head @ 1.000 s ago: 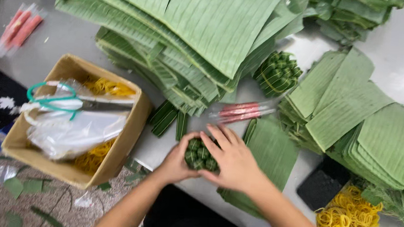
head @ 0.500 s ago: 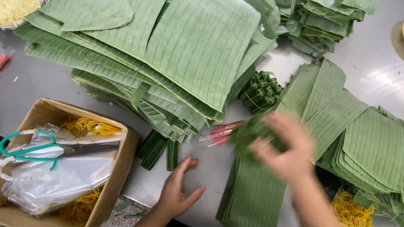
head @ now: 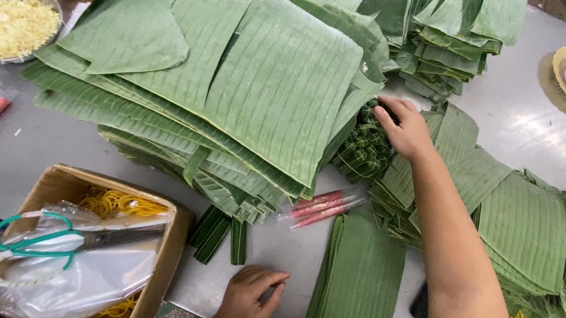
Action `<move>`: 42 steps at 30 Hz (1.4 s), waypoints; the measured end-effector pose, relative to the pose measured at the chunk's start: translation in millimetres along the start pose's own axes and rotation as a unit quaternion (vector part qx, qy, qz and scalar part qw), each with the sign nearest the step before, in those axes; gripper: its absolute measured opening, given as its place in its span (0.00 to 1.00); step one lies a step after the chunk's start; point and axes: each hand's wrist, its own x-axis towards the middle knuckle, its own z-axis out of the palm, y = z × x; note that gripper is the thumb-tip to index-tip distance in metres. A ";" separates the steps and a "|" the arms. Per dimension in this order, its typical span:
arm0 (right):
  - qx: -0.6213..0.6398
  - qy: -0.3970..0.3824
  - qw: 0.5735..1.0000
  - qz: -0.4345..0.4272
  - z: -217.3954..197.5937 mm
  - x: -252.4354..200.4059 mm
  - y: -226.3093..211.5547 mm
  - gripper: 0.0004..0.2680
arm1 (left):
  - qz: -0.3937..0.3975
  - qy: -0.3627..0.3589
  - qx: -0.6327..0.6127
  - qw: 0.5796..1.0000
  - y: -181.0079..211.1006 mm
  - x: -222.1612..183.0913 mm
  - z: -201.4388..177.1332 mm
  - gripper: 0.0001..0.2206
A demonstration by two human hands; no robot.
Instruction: The person folds banana leaves into small square containers, places small sausages inside them, and secures the packages with rubber bands on a metal table.
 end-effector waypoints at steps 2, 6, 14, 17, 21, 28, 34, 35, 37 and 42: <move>-0.059 0.011 0.997 -0.038 -4.8 -10.9 -6.9 0.29 | 0.010 0.012 -0.007 1.000 -1.8 2.6 0.9 0.09; -0.263 -0.170 0.947 0.068 -20.5 -58.0 -64.9 0.53 | -0.006 -0.012 0.005 1.000 0.7 2.1 -1.4 0.09; -0.193 -0.157 0.966 0.065 -15.2 -37.4 -75.5 0.50 | -0.015 -0.013 -0.002 1.000 -8.3 -0.5 3.2 0.09; -0.186 -0.154 0.969 0.055 -13.0 -25.1 -61.5 0.51 | -0.004 0.015 0.000 1.000 -11.9 -8.5 7.7 0.10; -0.214 -0.140 0.966 0.027 -29.6 -31.3 -62.5 0.49 | 0.062 0.107 0.096 0.988 -9.5 -10.0 2.1 0.10; -0.276 -0.159 0.913 0.256 -101.5 -126.2 -74.5 0.27 | -0.130 0.089 0.454 0.877 -8.1 39.6 -40.6 0.32; -0.389 -0.037 0.920 -0.035 -53.9 -219.3 -30.9 0.27 | -0.221 -0.005 0.537 0.814 1.1 49.4 -37.5 0.32; -0.362 -0.008 0.929 -0.076 -52.5 -230.4 -28.1 0.22 | -0.178 0.020 0.540 0.823 6.7 46.5 -34.4 0.31; -0.365 -0.041 0.930 0.034 -60.3 -245.0 -36.5 0.18 | -0.091 0.077 0.542 0.832 19.0 43.4 -29.0 0.28; -0.292 0.082 0.951 -0.059 -58.9 -306.0 -114.7 0.19 | -0.105 -0.108 -0.158 0.976 46.6 39.7 26.6 0.28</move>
